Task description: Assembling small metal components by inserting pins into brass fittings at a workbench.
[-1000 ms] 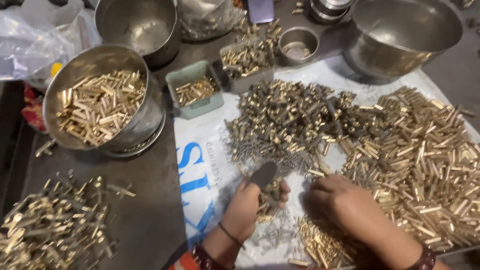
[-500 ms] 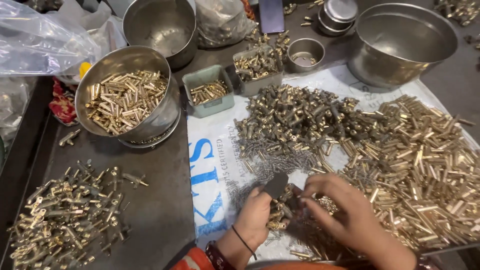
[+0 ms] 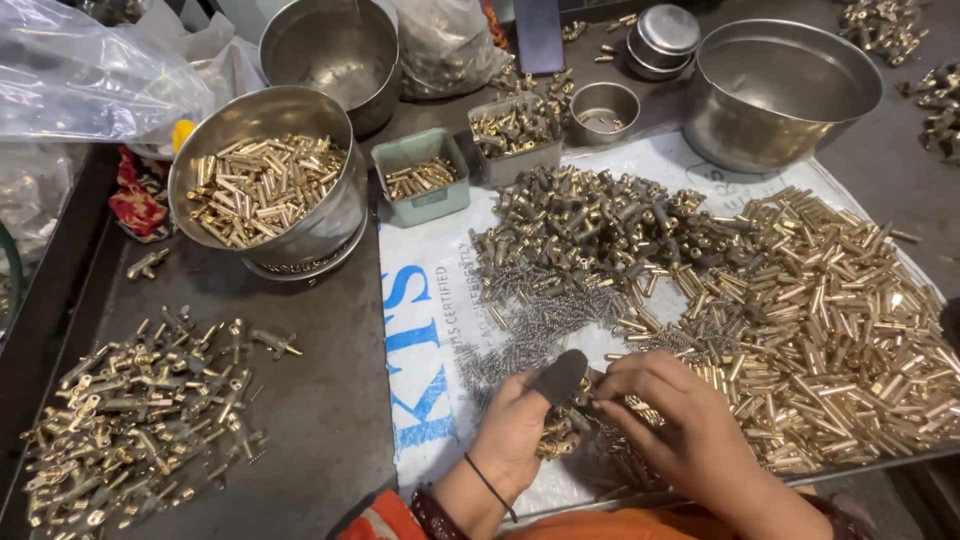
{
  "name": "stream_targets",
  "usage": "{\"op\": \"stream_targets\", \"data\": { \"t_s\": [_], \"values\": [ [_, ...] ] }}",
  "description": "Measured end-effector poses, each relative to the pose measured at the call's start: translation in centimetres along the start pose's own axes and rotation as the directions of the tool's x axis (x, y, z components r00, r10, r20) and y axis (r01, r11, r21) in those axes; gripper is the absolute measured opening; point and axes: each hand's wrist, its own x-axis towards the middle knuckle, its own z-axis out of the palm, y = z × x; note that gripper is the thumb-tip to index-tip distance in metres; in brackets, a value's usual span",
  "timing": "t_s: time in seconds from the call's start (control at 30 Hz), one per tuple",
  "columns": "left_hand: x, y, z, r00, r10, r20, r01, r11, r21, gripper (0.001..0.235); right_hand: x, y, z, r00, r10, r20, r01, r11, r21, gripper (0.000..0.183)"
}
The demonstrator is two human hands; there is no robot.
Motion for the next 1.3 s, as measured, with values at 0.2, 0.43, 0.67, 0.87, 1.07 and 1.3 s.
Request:
{"op": "stream_targets", "data": {
  "t_s": [0.2,0.43,0.67,0.87,1.07,1.3],
  "values": [
    [-0.3,0.1,0.1,0.996,-0.059,-0.065,0.060,0.998,0.017,0.023,-0.3,0.7,0.0,0.985,0.145,0.094,-0.152,0.986,0.073,0.016],
    [-0.2,0.4,0.1,0.994,-0.040,-0.106,0.051,0.993,0.106,0.026,0.5,0.6,0.8,0.987,0.112,0.117,-0.116,0.993,0.030,0.016],
    [0.7,0.0,-0.7,0.991,-0.038,-0.131,0.042,0.999,0.025,0.023,1.9,-0.2,1.5,0.998,0.030,0.064,-0.024,0.995,-0.100,0.021],
    [1.0,0.7,-0.7,0.982,-0.082,-0.169,0.098,0.991,0.090,0.023,0.9,2.2,2.3,0.987,0.104,0.122,-0.094,0.992,-0.089,0.020],
    [1.7,0.3,-1.7,0.985,-0.118,-0.128,0.150,0.945,0.290,0.024,1.0,3.1,2.4,0.861,0.419,0.289,-0.426,0.904,-0.043,0.021],
    [-1.1,7.9,-8.5,0.977,-0.015,-0.214,0.050,0.986,0.158,0.030,0.4,8.2,-2.2,0.778,0.584,0.233,-0.628,0.735,0.256,0.019]
  ]
}}
